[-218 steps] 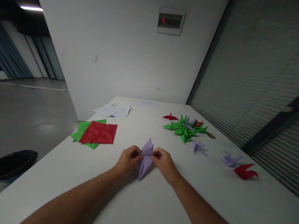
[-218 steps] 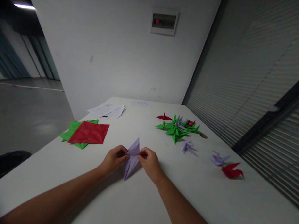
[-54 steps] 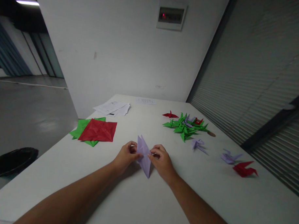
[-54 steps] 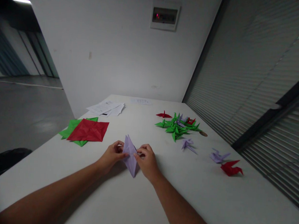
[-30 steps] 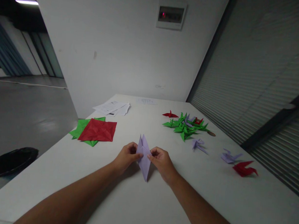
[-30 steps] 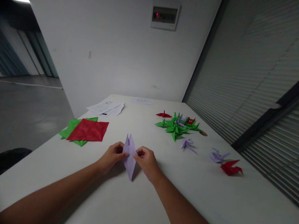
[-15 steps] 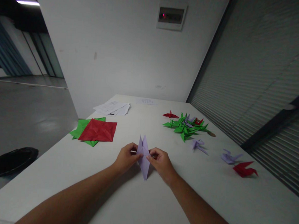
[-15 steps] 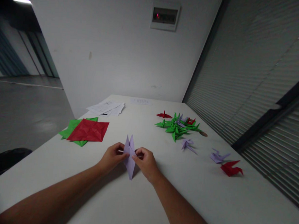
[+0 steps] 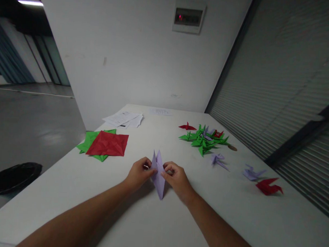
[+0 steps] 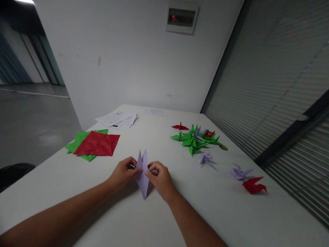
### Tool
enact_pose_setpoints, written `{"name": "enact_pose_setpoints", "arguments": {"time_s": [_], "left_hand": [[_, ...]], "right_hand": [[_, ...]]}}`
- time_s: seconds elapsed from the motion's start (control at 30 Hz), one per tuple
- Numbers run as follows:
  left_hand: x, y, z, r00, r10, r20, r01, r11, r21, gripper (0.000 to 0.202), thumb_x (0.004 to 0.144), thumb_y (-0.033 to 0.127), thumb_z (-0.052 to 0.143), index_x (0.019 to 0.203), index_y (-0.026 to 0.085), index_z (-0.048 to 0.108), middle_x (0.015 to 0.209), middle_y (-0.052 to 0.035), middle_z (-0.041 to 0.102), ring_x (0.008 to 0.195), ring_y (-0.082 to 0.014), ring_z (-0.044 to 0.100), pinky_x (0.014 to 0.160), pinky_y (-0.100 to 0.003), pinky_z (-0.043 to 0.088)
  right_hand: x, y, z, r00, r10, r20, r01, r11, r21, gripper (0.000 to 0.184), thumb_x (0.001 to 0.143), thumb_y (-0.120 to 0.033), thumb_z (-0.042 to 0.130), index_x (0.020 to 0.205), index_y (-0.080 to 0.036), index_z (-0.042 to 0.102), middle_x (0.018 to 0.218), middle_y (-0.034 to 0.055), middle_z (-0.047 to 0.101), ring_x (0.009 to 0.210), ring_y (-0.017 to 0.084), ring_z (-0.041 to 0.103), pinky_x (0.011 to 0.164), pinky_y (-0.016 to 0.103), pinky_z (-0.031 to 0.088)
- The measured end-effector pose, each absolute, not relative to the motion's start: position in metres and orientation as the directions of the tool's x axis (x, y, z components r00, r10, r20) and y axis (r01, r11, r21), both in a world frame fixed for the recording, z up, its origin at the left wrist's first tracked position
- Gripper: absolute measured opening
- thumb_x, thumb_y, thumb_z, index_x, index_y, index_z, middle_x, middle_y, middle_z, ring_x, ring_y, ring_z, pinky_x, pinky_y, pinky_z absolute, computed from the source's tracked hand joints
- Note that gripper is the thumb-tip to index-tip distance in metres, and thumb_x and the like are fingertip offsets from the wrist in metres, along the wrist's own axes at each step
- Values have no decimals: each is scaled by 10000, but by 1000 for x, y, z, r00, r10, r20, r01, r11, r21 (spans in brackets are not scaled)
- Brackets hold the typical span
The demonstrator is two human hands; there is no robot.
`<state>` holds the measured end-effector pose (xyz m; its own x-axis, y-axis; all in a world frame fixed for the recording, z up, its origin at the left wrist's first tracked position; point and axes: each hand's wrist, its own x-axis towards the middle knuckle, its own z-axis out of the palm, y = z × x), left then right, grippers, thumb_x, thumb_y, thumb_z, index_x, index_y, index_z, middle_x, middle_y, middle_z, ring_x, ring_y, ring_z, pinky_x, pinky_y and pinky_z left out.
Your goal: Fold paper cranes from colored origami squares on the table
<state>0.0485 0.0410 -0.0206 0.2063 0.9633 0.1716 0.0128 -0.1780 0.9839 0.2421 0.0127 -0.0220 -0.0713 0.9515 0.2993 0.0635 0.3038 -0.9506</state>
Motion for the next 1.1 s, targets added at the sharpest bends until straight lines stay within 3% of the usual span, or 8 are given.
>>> {"name": "enact_pose_setpoints", "arguments": {"time_s": [0.17,0.27,0.53,0.8,1.1], "left_hand": [[50,37,-15,295,949,107,-258,-29,966,502,657,278,881,992,227,510,801,20,682,703,-159,653,652,-268,507],[51,37,-14,293,954,64,-313,32,949,608,637,270,898,1076,237,479,797,27,687,696,-162,667,666,-282,524],[51,36,-14,305,949,84,-330,23,944,537,635,253,903,1046,212,560,796,21,672,730,-155,649,697,-278,514],[50,39,-18,370,929,4,-266,102,959,379,581,230,929,834,144,660,806,-38,695,741,-171,643,714,-290,483],[50,40,-21,398,917,14,-281,107,954,337,615,213,916,849,134,687,822,-49,709,762,-175,643,729,-295,480]], "right_hand": [[242,10,-16,-62,964,259,34,261,-965,322,737,-429,828,669,-196,616,981,78,677,918,220,638,757,304,509],[242,9,-14,-27,968,251,7,251,-968,334,729,-445,845,667,-194,633,1048,91,697,940,228,650,809,326,506],[240,9,-17,-42,986,158,-97,154,-983,407,680,-532,873,747,-195,655,797,33,693,757,198,630,730,320,502],[240,11,-18,-15,984,178,-55,177,-983,386,668,-507,882,726,-193,666,741,17,672,733,192,621,710,310,501],[242,10,-18,-28,970,242,-16,241,-970,305,706,-435,861,698,-199,667,824,31,663,793,191,611,719,296,487]]}}
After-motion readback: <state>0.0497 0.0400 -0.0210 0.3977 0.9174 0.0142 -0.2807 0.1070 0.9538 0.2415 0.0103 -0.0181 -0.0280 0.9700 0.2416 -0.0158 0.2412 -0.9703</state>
